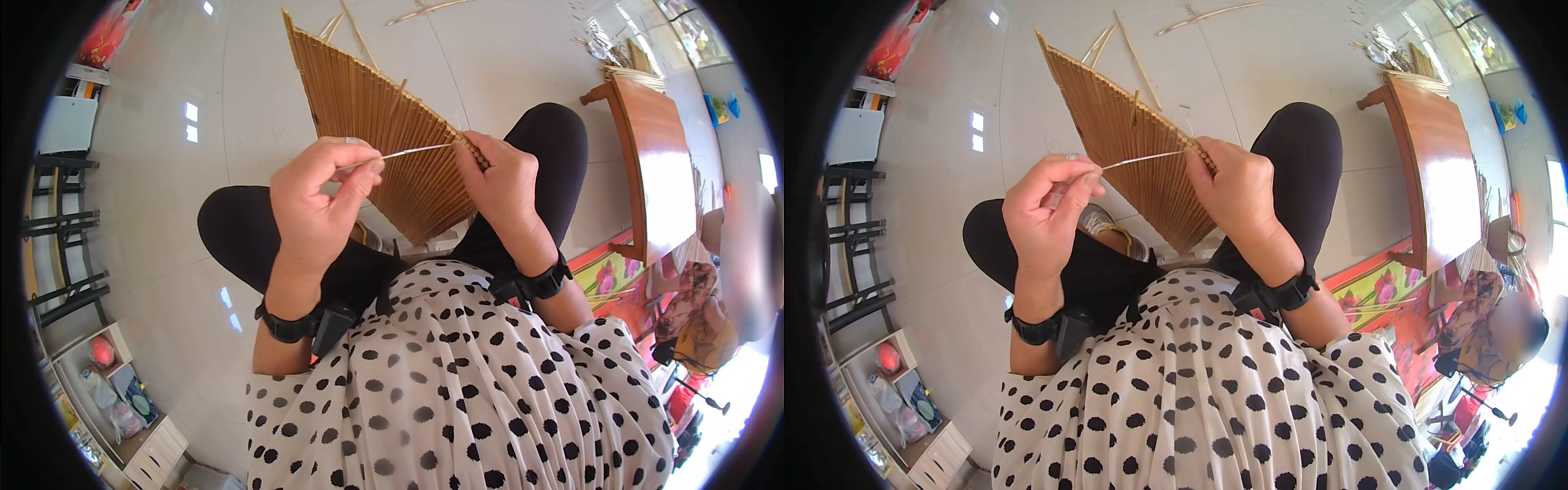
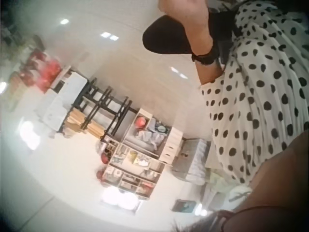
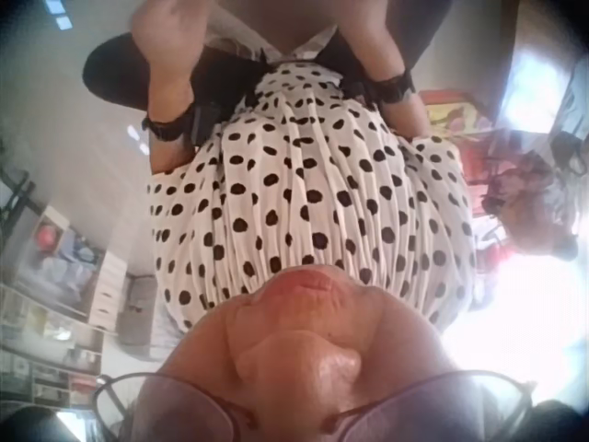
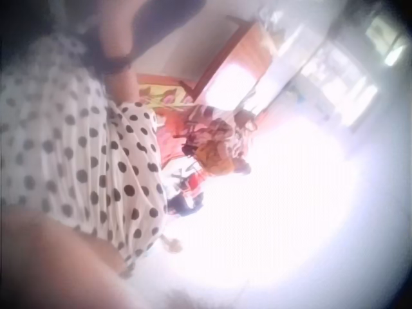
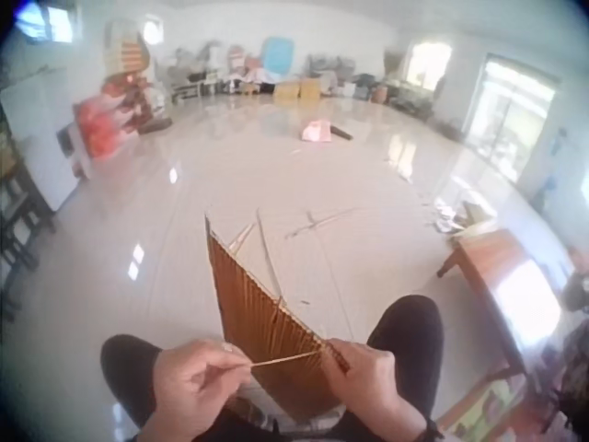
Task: The person sits on the floor and weaves a bamboo mat using a needle and white thread. They repeatedly pass the needle through the bamboo strips to secure them together, gradually extending the woven section.
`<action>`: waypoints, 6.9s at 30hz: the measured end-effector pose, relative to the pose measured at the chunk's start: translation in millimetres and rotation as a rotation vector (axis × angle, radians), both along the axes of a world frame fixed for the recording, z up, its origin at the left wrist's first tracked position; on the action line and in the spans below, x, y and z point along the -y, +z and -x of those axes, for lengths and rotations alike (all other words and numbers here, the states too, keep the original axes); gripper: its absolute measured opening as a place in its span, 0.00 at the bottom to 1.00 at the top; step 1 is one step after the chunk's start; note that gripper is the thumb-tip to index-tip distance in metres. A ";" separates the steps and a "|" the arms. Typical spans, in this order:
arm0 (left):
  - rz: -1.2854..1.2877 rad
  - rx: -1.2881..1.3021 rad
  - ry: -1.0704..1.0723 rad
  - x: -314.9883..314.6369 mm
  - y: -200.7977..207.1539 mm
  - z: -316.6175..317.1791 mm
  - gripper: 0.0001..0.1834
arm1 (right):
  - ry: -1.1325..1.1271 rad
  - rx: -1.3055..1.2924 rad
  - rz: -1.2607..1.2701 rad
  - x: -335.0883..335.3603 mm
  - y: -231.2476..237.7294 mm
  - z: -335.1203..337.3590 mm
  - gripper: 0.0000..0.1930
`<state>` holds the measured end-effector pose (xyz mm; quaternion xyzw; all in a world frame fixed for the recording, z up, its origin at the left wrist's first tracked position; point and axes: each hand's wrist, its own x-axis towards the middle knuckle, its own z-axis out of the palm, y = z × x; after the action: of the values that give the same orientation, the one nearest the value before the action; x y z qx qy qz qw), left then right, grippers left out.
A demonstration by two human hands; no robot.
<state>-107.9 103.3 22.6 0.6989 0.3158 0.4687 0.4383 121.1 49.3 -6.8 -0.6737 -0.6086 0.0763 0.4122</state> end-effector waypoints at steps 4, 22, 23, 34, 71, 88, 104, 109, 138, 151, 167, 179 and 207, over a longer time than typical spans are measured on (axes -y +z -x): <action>0.248 0.364 -0.163 3.7 -10.4 -15.2 0.04 | 0.001 0.018 -0.001 8.4 -0.7 5.6 0.08; 0.365 0.239 -0.115 19.2 -16.9 -38.6 0.06 | 0.129 0.015 -0.044 27.6 -14.5 -7.4 0.10; 0.412 0.178 -0.077 22.4 -13.2 -36.4 0.06 | 0.113 0.030 -0.063 26.9 -16.6 -6.4 0.10; 0.766 0.065 0.120 64.4 -21.0 12.4 0.06 | 0.057 0.045 -0.211 19.5 -20.9 -4.9 0.14; -0.183 -0.415 0.043 6.0 -37.4 -78.4 0.03 | -0.207 -0.257 0.153 6.5 -10.8 -11.8 0.12; -0.213 -0.429 0.038 2.7 -35.8 -82.2 0.03 | -0.203 -0.223 0.159 7.1 -8.9 -8.9 0.11; -0.138 -0.567 -0.041 12.1 -11.4 -56.8 0.06 | -0.056 -0.134 -0.061 13.8 -13.9 1.4 0.12; 0.189 -0.521 -0.109 25.5 -14.4 -45.9 0.04 | 0.042 -0.161 -0.119 19.4 -17.7 -1.9 0.13; 0.184 -0.441 -0.026 62.0 -30.6 -33.4 0.09 | 0.298 -0.136 -0.295 42.1 -35.6 -7.1 0.15; 0.343 -0.465 -0.090 60.0 -18.5 -34.1 0.02 | 0.388 -0.149 -0.288 46.8 -38.6 -3.5 0.17; 0.572 -0.294 -0.104 31.2 -22.5 -67.9 0.12 | 0.129 -0.037 -0.241 26.9 -31.2 -9.6 0.14; 0.696 -0.038 -0.232 27.6 -39.3 -69.6 0.22 | 0.050 -0.038 -0.222 12.6 -39.4 -15.2 0.11; -0.028 -0.356 -0.020 15.9 -39.7 -57.0 0.09 | -0.007 -0.025 -0.145 9.6 -32.8 -3.9 0.10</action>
<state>-50.8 87.4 -17.2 0.7801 0.3748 0.3373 0.3704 124.9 39.7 -39.6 -0.6433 -0.6048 0.0392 0.4677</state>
